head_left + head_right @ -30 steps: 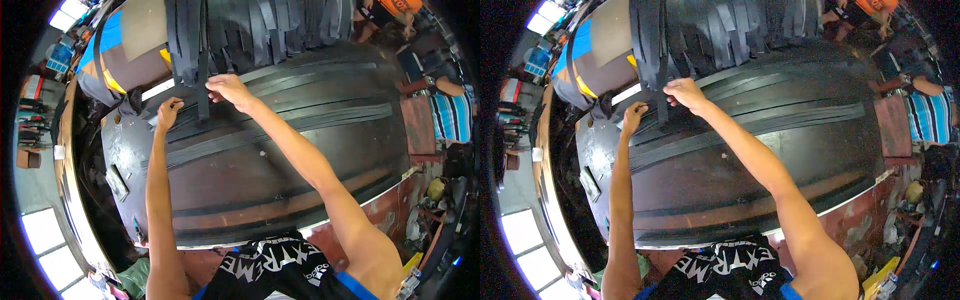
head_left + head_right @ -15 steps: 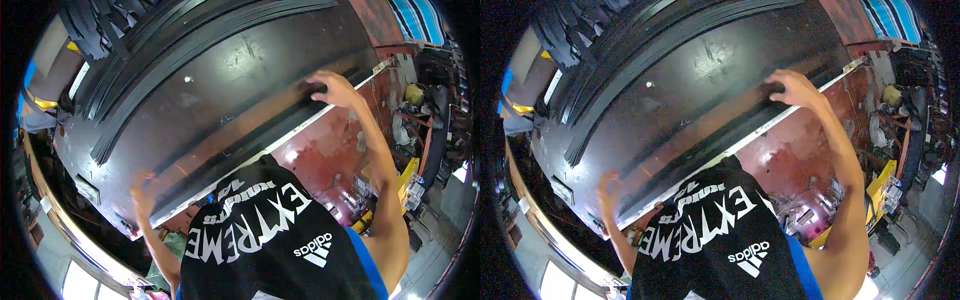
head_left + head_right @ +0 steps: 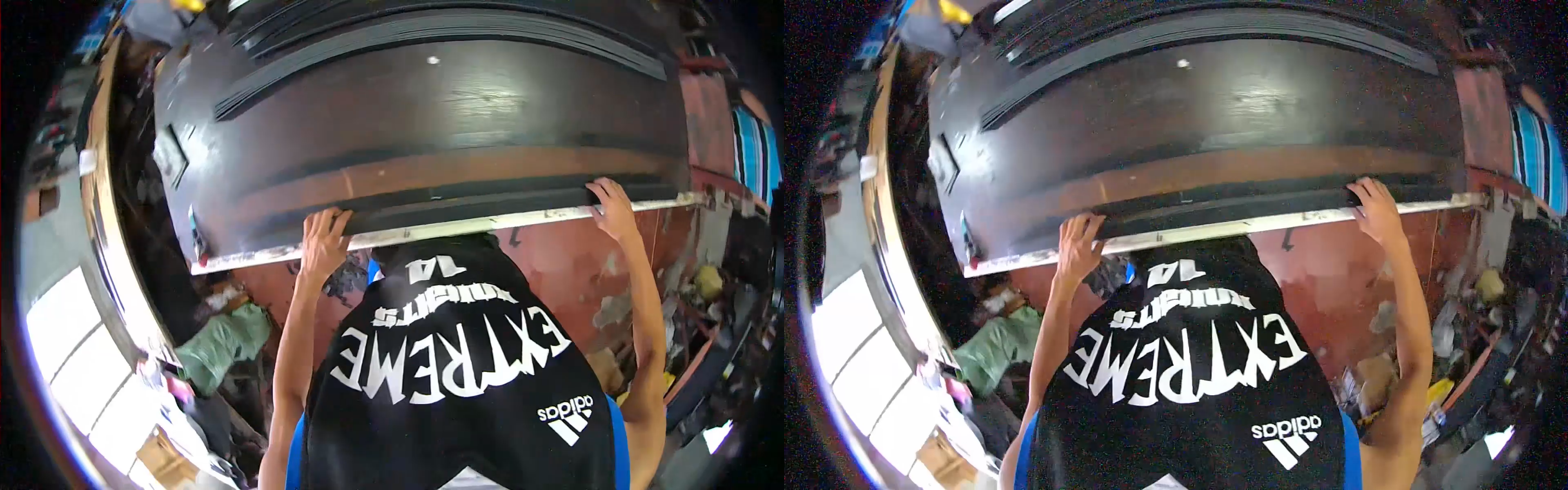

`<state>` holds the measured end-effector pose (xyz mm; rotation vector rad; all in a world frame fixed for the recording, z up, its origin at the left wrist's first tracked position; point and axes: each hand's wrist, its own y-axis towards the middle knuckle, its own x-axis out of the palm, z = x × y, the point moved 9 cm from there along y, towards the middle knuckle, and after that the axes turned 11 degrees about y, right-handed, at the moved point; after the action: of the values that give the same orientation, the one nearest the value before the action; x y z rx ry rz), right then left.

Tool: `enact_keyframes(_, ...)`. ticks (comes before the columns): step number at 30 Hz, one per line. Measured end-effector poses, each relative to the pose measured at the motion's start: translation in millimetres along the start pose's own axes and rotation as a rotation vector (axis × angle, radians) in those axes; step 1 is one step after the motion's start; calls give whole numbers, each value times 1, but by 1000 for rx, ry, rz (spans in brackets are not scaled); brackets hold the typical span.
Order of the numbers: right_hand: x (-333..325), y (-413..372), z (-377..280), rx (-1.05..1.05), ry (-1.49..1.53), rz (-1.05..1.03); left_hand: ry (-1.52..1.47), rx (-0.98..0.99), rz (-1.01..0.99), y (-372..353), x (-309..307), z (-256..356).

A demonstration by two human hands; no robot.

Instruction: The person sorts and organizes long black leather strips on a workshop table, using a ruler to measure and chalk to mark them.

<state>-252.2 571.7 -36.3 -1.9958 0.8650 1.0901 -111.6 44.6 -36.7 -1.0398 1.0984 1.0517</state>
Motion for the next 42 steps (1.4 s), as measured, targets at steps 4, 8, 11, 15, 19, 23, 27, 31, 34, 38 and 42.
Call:
enact_keyframes(4,-17,13,-30,-10,82,-42,-52,6,62,1,-14,6)
enact_keyframes(8,-16,35,-11,73,287,58,-192,-80,201,11,-16,-19)
enact_keyframes(11,-16,56,-14,-6,236,29,-51,-85,89,24,-1,-36)
enact_keyframes(15,-10,72,-14,86,317,-86,-94,-65,23,35,0,-44)
enact_keyframes(19,-4,82,0,119,310,-186,-115,-64,-29,42,7,-46)
enact_keyframes(23,-13,89,11,165,339,-74,-61,-105,114,55,-4,-44)
enact_keyframes(27,-30,82,-4,74,253,35,-113,-126,191,53,-10,-44)
enact_keyframes(31,-25,48,-45,-4,220,-130,-180,-47,-68,15,-18,-25)
enact_keyframes(34,-2,27,-39,-88,85,-128,16,18,-67,-11,-10,-18)
enact_keyframes(38,11,21,-13,-28,73,-77,70,70,63,-14,-8,-16)
enact_keyframes(42,8,24,-13,-95,103,-70,79,123,142,-11,-7,-15)
